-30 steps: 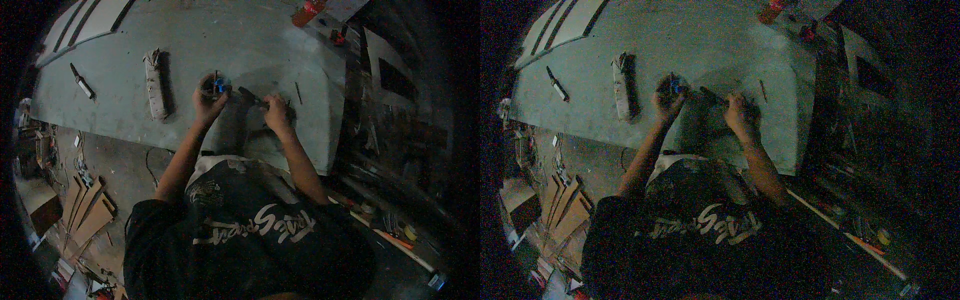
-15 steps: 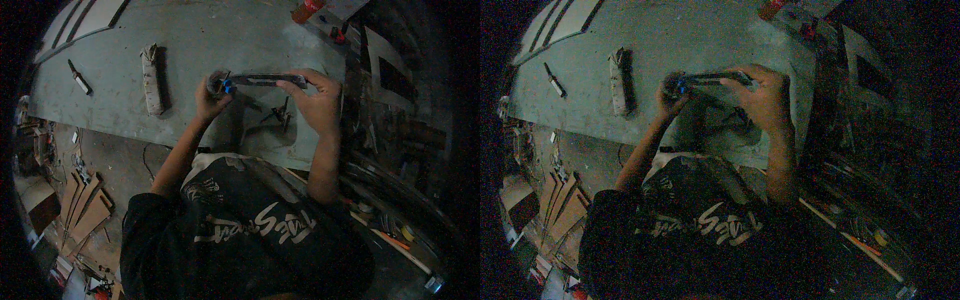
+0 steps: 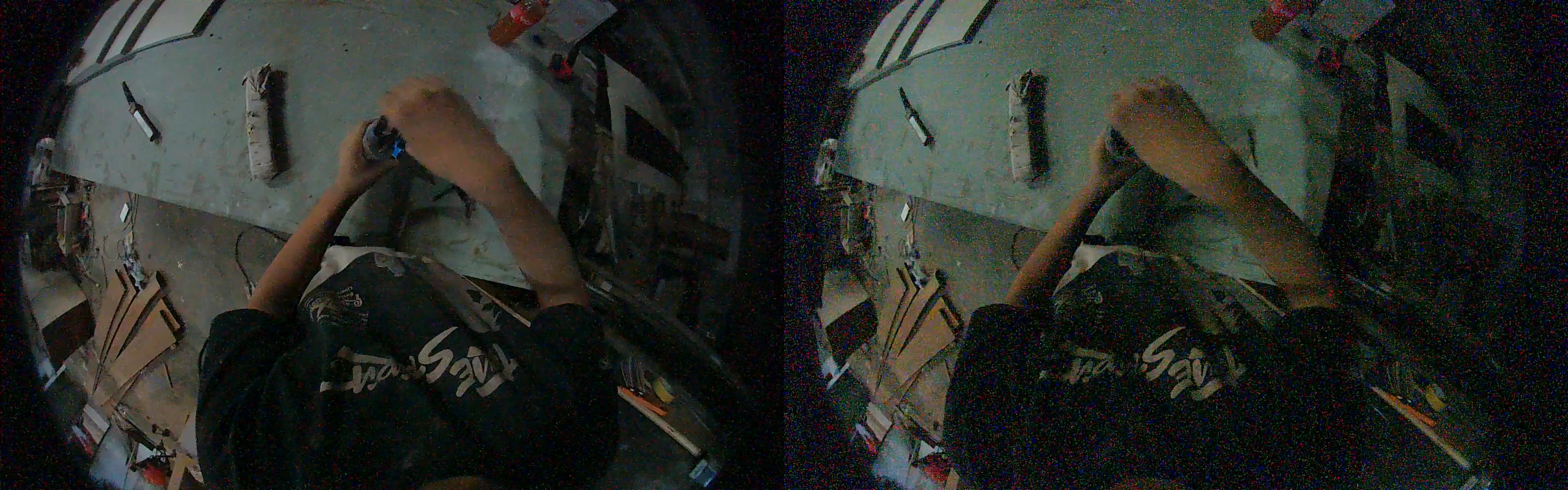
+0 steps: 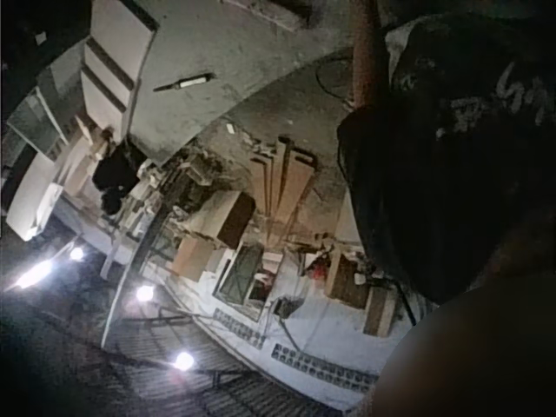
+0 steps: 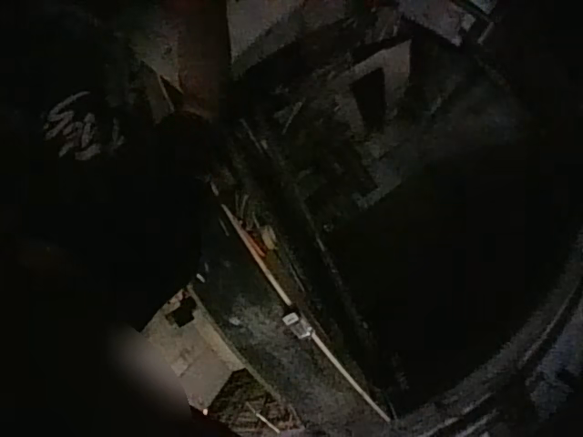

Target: The person disassembles and reassembles a hand router by unscrewing components, removing a tool bit using a wrench, and adjusting internal parts by hand and with a screwdriver.

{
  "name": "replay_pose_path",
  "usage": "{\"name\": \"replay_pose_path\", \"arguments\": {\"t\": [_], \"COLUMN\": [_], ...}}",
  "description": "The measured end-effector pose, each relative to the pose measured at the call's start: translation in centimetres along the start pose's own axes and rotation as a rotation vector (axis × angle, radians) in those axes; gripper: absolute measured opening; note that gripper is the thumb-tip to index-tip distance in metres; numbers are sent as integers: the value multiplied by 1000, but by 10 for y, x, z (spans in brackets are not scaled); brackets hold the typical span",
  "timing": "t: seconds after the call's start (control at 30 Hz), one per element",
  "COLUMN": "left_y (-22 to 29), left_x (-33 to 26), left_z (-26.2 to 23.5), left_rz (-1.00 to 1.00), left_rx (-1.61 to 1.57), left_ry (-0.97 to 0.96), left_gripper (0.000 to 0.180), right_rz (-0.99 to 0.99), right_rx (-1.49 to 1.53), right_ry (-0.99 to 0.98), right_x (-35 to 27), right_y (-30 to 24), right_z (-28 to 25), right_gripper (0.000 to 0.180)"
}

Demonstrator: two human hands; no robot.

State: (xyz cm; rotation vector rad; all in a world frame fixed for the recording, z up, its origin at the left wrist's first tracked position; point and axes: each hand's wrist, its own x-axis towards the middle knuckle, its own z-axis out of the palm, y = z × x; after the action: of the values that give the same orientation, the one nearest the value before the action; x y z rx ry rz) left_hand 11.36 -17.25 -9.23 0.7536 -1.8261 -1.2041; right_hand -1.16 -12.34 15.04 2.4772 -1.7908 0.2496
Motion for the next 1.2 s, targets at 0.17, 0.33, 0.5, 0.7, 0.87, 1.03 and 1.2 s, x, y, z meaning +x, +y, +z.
{"name": "replay_pose_path", "arguments": {"t": [0.17, 0.33, 0.5, 0.7, 0.87, 1.03, 1.2], "left_y": [-19, -2, 64, 96, 120, 115, 104], "left_x": [2, -3, -7, -4, -15, -24, -31], "left_z": [4, -4, -41, -52, -57, -49, -40], "left_rz": [-70, -27, -103, 35, -382, -307, -111], "left_rx": [-278, -405, -240, -167, -337, -375, -284], "left_ry": [94, 48, -154, -382, -408, -233, -207], "left_gripper": [62, 54, 45, 39, 34, 32, 34], "right_rz": [-73, -168, -219, -85, -15, 140, 181], "right_rx": [48, 89, 189, 372, 458, 396, 311], "right_ry": [30, 78, 96, -175, -117, 41, 191], "right_x": [13, 10, -6, -10, -18, -21, -37], "right_y": [5, 17, 10, 17, 8, -12, -22], "right_z": [34, 23, -18, -18, -11, -13, 8], "right_gripper": [16, 13, 13, 16, 22, 31, 40]}}
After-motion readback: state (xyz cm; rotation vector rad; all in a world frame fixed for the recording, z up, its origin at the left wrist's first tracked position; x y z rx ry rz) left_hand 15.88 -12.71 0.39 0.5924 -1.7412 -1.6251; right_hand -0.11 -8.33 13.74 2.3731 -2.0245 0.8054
